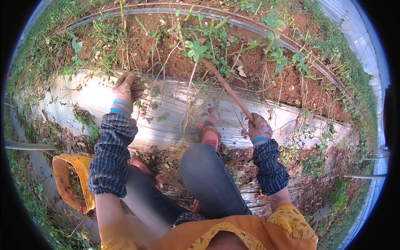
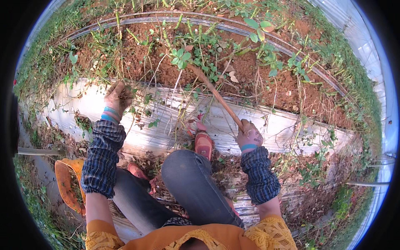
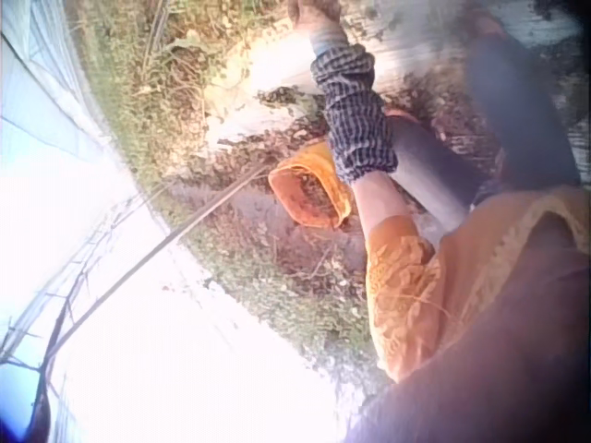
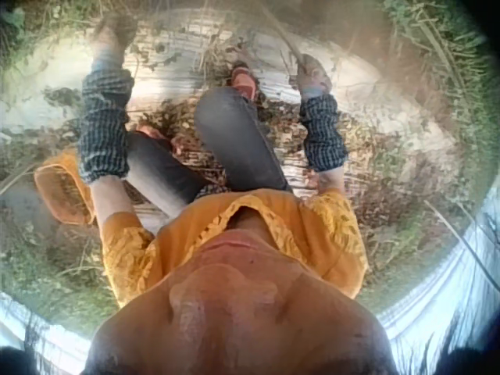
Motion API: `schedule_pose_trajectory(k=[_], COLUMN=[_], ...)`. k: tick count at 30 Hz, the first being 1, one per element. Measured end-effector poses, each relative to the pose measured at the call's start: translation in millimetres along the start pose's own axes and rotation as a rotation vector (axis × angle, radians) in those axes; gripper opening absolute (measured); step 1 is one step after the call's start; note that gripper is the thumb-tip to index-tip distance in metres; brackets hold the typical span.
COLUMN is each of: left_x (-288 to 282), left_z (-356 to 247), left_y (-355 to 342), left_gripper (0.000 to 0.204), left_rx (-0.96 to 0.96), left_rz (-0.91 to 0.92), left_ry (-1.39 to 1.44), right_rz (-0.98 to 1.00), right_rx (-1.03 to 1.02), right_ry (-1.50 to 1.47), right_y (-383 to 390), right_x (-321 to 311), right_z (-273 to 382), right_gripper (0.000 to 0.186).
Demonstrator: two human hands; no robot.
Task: The person kneels in a garden bed and pulls weeds from the soil by hand, placing them into a yellow bucket. The person moves along the row, clearing vegetation from around the base of plants.
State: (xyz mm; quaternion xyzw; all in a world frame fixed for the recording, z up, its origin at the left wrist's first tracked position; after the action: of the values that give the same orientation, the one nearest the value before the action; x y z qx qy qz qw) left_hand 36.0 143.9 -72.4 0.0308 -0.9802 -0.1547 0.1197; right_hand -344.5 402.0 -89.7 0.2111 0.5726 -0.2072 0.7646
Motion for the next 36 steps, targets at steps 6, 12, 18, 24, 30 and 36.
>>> schedule_pose_trajectory(k=[6, 12, 18, 24, 30, 36], left_x=[-5, -53, -84, -88, -118, -134], left_z=[2, 11, -6, -16, 20, 31], left_y=[47, 62, 76, 118, 131, 102], left_gripper=[0.031, 0.03, 0.03, 0.031, 0.022, 0.02], left_rx=[-0.013, -0.08, -0.023, -0.022, -0.125, -0.055], left_rz=[0.053, -0.101, -0.069, -0.058, -0.196, -0.095], left_ry=[0.115, 0.235, 0.325, 0.35, 0.362, 0.424], right_rz=[-0.161, -0.546, -0.881, -0.353, -0.285, 0.252], right_rx=[0.116, 0.295, 0.102, 0.314, 0.332, 0.307], right_ry=[0.151, 0.007, -0.67, 0.028, -0.055, -1.376], right_y=[68, 91, 18, -70, -31, 44], right_x=[-59, -155, -237, -144, -126, -127], right_z=[-88, -161, -140, -102, -171, -163], right_gripper=[0.014, 0.024, 0.027, 0.03, 0.029, 0.016])
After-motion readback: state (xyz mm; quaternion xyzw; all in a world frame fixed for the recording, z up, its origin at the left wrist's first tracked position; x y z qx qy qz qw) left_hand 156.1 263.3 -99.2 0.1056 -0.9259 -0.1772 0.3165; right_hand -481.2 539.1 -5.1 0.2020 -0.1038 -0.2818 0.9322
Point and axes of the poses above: each hand's wrist, its own y-axis away from the middle knuckle, its own x-axis out of the palm, z = x × y, the point moved 4 cm from there along -y, towards the middle knuckle, and after that the axes turned 2 degrees about x, right-handed, at the moved point
